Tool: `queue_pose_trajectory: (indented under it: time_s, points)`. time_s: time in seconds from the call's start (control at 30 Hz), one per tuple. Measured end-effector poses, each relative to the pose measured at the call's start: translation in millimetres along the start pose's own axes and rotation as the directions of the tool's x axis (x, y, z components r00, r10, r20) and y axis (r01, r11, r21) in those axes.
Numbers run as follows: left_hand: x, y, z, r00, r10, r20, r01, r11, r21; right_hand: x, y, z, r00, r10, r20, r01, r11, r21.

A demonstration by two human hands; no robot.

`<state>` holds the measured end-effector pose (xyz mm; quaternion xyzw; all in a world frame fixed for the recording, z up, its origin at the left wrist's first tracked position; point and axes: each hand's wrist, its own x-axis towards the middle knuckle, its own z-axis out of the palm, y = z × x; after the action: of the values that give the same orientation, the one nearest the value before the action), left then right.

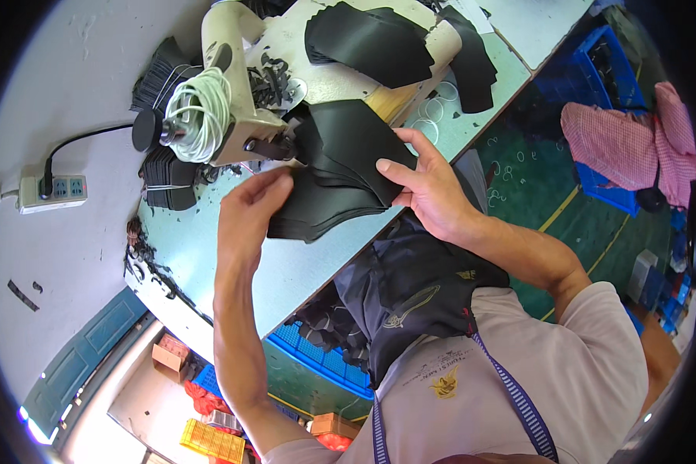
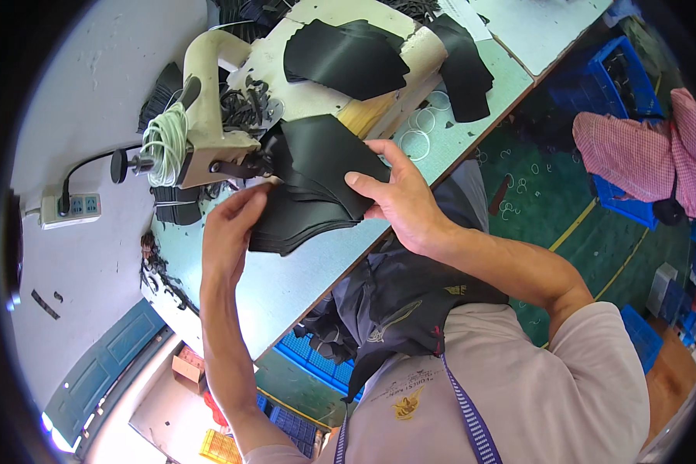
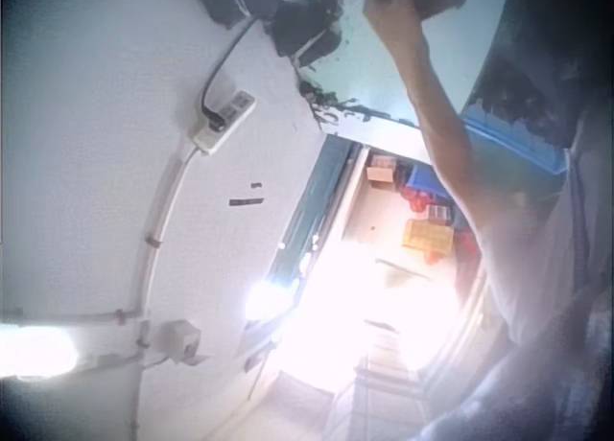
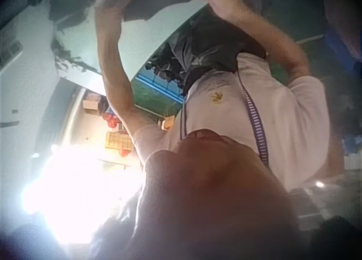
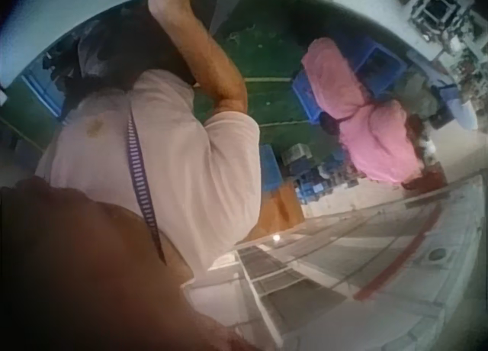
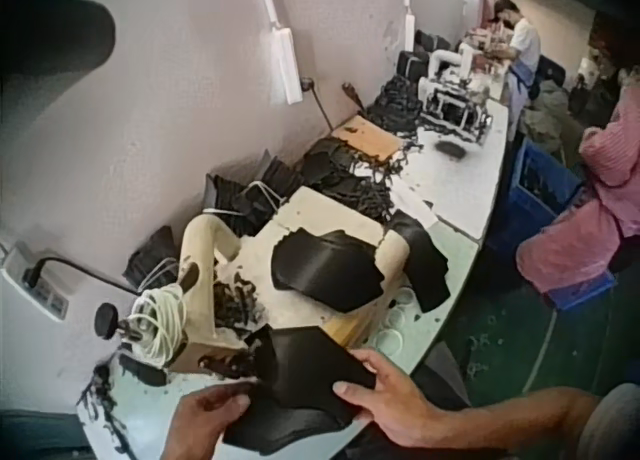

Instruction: Skiving the edges of leather shoe upper components using a skiving machine and then stacking them.

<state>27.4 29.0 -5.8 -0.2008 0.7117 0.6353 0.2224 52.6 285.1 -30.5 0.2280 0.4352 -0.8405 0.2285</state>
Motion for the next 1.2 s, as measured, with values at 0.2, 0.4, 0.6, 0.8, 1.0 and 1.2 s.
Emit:
queue_pose_trajectory:
  time_s: [0.2, 0.4, 0.6, 0.8, 1.0, 1.2]
  points:
    - [-10.2, 2.3, -7.2, 0.993, -0.092, -0.068, 0.101, 0.983, 0.156, -2.5, 9.7, 6.5, 0.999, 0.018, 0.027, -0.018, 1.0, 0.01]
    - [7.5, 15.1, 13.4, 0.982, 0.059, -0.181, 0.053, 0.827, 0.559, 0.0, -8.3, 8.1, 1.0, 0.002, -0.027, -0.002, 1.0, -0.007]
    - [-2.9, -2.0, 0.3, 0.996, 0.003, -0.085, 0.011, 0.987, 0.162, -0.4, -4.6, 2.7, 1.0, 0.021, 0.022, -0.021, 1.0, -0.014]
    - [7.3, 15.4, 7.9, 0.985, 0.051, -0.167, 0.036, 0.878, 0.477, 3.9, -6.1, 9.4, 0.999, -0.006, 0.039, 0.006, 1.0, -0.007]
    - [-13.0, 18.2, 8.8, 0.995, -0.059, -0.078, 0.07, 0.987, 0.143, 1.4, -6.9, 0.9, 0.998, -0.061, -0.017, 0.061, 0.998, 0.0]
    - [8.9, 10.1, 10.1, 0.99, 0.002, -0.138, 0.051, 0.923, 0.381, 4.0, -5.8, 1.0, 0.998, -0.059, -0.005, 0.059, 0.997, 0.041]
